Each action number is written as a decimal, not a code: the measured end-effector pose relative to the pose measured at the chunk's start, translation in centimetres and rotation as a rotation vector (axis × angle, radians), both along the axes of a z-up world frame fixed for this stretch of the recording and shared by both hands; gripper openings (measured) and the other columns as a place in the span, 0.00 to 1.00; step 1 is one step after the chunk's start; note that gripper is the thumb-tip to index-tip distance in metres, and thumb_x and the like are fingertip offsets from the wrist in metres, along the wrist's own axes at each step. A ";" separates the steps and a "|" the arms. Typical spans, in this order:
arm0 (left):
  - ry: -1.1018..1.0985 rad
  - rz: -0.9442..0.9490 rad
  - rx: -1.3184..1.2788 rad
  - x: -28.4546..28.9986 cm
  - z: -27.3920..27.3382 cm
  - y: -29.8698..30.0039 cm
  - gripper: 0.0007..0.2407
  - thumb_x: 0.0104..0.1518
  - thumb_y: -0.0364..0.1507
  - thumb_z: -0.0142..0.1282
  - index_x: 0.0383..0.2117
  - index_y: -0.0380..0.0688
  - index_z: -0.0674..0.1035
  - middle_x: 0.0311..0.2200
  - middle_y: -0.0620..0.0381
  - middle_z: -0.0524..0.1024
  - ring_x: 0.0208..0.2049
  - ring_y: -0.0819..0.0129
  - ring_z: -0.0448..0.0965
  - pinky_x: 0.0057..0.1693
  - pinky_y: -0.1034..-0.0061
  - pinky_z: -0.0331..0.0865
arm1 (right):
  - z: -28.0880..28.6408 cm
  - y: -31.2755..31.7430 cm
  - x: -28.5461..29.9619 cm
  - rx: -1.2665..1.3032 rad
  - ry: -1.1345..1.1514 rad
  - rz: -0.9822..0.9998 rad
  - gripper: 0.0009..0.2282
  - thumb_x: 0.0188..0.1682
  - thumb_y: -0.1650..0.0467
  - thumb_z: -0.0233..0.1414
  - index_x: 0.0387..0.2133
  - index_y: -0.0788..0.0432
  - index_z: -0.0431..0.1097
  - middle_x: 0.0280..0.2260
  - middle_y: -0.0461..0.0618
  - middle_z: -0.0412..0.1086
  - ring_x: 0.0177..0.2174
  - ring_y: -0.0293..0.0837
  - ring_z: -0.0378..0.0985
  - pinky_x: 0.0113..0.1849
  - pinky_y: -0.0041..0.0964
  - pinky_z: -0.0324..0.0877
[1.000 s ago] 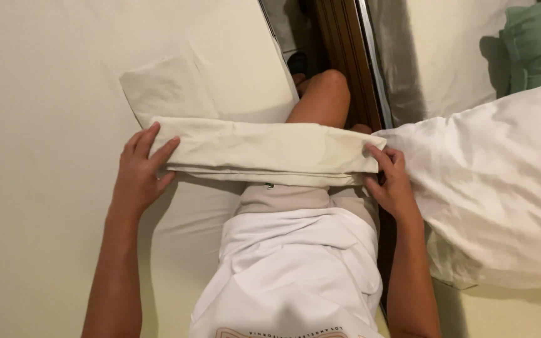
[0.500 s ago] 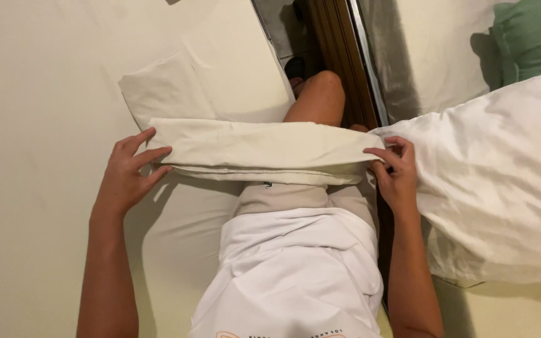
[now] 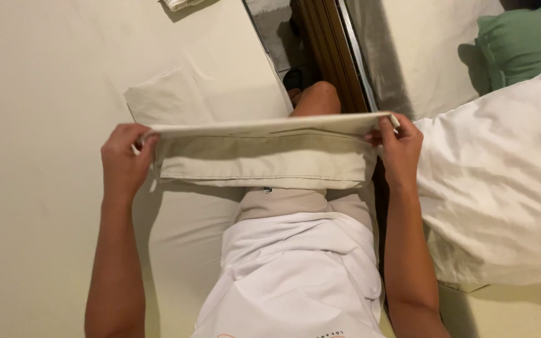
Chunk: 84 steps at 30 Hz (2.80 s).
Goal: The person removes a pillow from a patterned pillowcase, folds the pillowcase neatly, and places it on the bed. Then, the person picks up a folded white sheet and folds it further before placing it on the bed.
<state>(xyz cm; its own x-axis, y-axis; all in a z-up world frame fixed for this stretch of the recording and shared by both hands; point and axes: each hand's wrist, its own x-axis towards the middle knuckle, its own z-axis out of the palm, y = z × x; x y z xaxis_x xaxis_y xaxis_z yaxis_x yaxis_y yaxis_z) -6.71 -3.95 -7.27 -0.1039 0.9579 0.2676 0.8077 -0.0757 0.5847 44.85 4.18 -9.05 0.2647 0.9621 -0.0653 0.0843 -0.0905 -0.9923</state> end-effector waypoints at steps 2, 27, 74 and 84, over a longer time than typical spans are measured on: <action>-0.061 0.051 0.034 0.7 0.4 1.6 0.03 0.65 0.25 0.68 0.40 0.48 0.85 0.38 0.59 0.78 0.32 0.63 0.79 0.38 0.72 0.73 | -1.3 1.2 0.3 0.007 0.053 0.017 0.02 0.58 0.73 0.53 0.38 0.58 0.74 0.28 0.53 0.73 0.26 0.47 0.83 0.27 0.34 0.78; 0.044 -0.213 -0.284 -0.1 -0.5 -3.6 0.19 0.48 0.26 0.68 0.47 0.64 0.83 0.65 0.51 0.68 0.64 0.46 0.68 0.68 0.57 0.62 | -5.3 -6.1 1.4 0.170 -0.737 0.512 0.09 0.50 0.72 0.59 0.43 0.48 0.78 0.56 0.52 0.70 0.55 0.56 0.72 0.55 0.50 0.68; -0.041 0.113 -0.360 3.7 2.9 -2.9 0.18 0.62 0.33 0.64 0.54 0.36 0.76 0.44 0.44 0.74 0.40 0.49 0.81 0.46 0.58 0.75 | -1.9 -5.8 2.3 -0.021 -0.113 0.249 0.17 0.53 0.78 0.55 0.56 0.68 0.67 0.56 0.62 0.65 0.48 0.46 0.71 0.51 0.38 0.70; -0.652 -0.100 -0.345 0.6 1.3 -7.6 0.08 0.54 0.15 0.61 0.29 0.40 0.72 0.35 0.49 0.81 0.44 0.61 0.81 0.59 0.63 0.69 | -0.6 -5.9 2.1 -0.149 0.089 0.243 0.31 0.46 0.80 0.59 0.65 0.64 0.59 0.41 0.51 0.71 0.39 0.38 0.75 0.45 0.31 0.72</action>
